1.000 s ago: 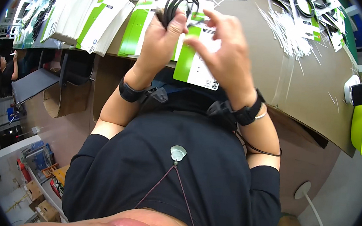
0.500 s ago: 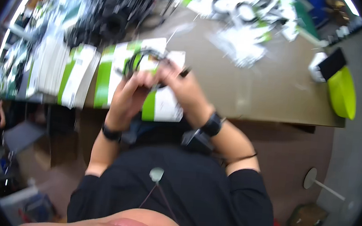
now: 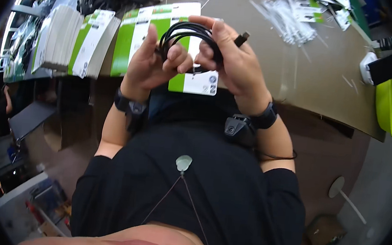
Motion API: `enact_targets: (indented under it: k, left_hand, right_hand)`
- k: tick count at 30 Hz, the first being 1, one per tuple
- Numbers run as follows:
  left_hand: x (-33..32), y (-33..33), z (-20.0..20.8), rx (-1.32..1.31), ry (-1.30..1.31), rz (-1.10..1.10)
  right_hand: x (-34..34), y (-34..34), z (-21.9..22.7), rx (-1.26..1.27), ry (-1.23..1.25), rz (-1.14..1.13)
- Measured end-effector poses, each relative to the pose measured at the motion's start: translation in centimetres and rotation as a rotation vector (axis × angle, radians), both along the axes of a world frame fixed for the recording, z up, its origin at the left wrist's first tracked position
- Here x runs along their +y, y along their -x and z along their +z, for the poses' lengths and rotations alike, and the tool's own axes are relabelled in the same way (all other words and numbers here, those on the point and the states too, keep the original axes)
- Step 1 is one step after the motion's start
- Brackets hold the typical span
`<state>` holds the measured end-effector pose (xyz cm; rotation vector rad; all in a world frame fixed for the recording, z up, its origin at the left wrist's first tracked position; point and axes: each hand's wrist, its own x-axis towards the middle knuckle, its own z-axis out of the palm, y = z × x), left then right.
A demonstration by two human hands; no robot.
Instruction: Packaging USB cables into retail boxes.
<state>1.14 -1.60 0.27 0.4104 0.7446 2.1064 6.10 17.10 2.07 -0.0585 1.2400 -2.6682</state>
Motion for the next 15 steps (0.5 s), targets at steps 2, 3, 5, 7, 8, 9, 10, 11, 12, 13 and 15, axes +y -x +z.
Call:
enact_targets:
  k: [2,3,5,7,8,9,10,11,12,13,15]
  left_hand:
    - [-0.4,0.9,-0.4,0.211,0.066,-0.106]
    - [-0.5,1.4,-0.6,0.197,0.073,-0.099]
    - [-1.1,2.1,-0.9,0.166,0.054,-0.157]
    - [-1.2,1.8,0.0,0.156,0.044,-0.179]
    - [-1.1,0.6,1.5,0.447,0.303,0.08]
    - [-0.9,-0.2,2.9,0.732,0.553,0.337]
    - [-1.2,-0.1,5.0,1.059,0.616,0.458]
    - [-1.6,-0.2,7.2,1.373,0.683,0.588]
    - [-1.4,-0.7,9.3,1.378,0.529,0.576]
    - [-1.9,-0.7,8.9,1.368,0.532,0.588]
    - [-2.2,-1.6,10.7,1.414,0.523,0.65]
  right_hand:
    - [0.0,0.2,-0.4,0.05,-0.187,0.054]
    - [-0.2,0.2,-0.5,0.038,-0.18,0.062]
    - [-1.2,0.1,-0.6,-0.001,-0.115,-0.017]
    - [-1.3,0.2,-0.5,-0.014,-0.084,-0.05]
    - [-0.8,0.3,-0.4,0.044,-0.13,-0.093]
    - [-0.2,0.2,-0.4,0.099,-0.183,-0.146]
    - [0.4,0.2,-0.5,0.157,-0.236,-0.198]
    - [0.8,0.3,-0.7,0.148,-0.241,-0.186]
    - [1.3,0.5,-0.9,0.109,-0.195,-0.215]
    - [1.8,0.8,-1.1,0.071,-0.15,-0.244]
    - [1.7,1.0,-0.8,0.078,-0.101,-0.263]
